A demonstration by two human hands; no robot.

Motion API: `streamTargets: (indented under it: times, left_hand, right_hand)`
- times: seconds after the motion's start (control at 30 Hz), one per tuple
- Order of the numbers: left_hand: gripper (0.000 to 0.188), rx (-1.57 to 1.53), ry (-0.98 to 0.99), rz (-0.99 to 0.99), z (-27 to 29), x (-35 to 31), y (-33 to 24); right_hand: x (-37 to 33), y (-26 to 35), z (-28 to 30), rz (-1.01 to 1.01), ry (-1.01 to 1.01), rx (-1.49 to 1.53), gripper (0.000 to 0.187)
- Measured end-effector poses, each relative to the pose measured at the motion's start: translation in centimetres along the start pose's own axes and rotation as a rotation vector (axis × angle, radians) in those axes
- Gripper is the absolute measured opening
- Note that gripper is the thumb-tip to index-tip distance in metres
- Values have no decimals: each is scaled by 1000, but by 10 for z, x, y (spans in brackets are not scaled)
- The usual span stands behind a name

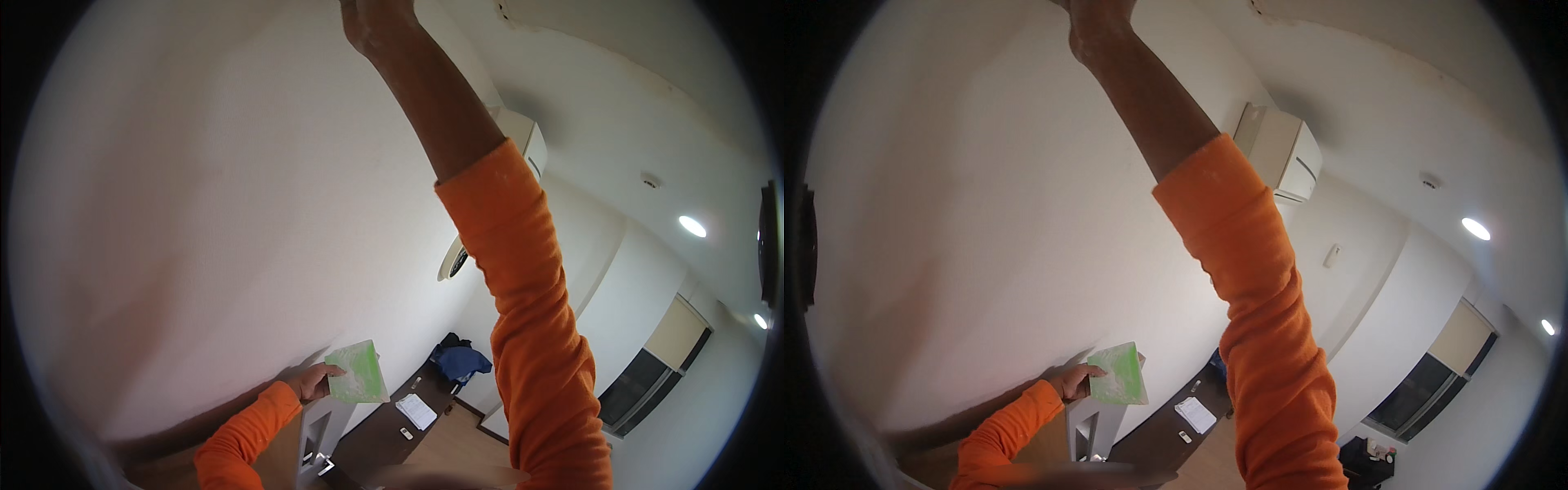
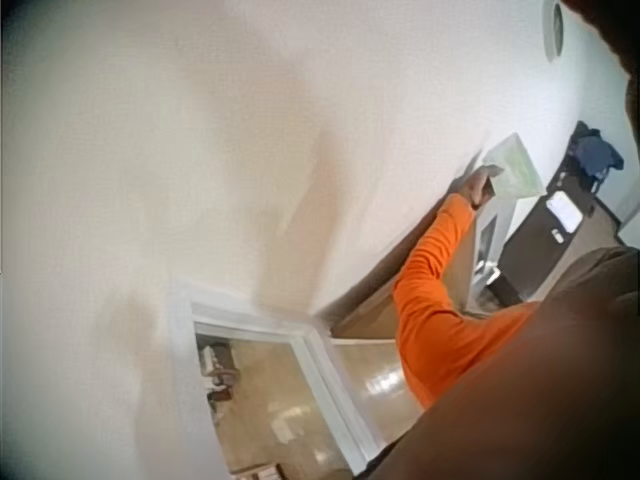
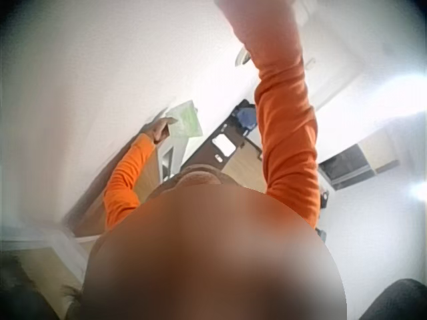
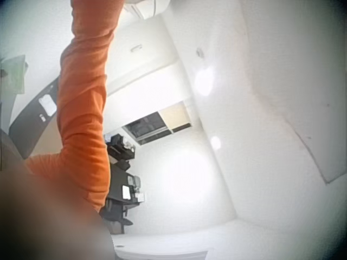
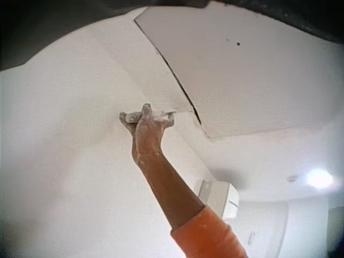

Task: The person applies white paint to the upper wall and ceiling area using a small brush and a green plastic scraper. The person repeatedly dips the brush into a small container of paint and applies it to the wall near the ceiling line.

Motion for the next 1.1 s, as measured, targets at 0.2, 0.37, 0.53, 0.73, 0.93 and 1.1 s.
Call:
streamTargets:
  times: [0.2, 0.37, 0.53, 0.73, 0.93, 1.1]
  left_hand:
    - [56, 45, 36, 3, 1, 6, 3]
    - [55, 53, -12, -5, -9, -6, -4]
    - [54, 44, -53, 21, -8, -8, -3]
    - [51, 12, -29, 37, 14, 8, 7]
    - [36, 4, -64, 89, 21, 12, 13]
    - [49, 18, -8, -29, 10, 7, 6]
  right_hand:
    - [17, -10, -5, -10, 62, 56, 90]
    - [-11, 3, -6, -29, 9, -76, 90]
    - [4, 4, 18, -24, 0, -1, 71]
    - [29, -11, 23, -31, 160, 53, 22]
    - [22, -1, 15, -61, -65, 141, 40]
    - [19, -6, 33, -46, -67, 217, 53]
Point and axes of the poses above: each hand's wrist, its own x-axis towards the middle knuckle, its own z-axis out of the back of the hand, y = z × x, the point moved 7 cm from there along x, towards the middle knuckle, and after that the axes turned 1 degree about y, right-handed, at the moved point
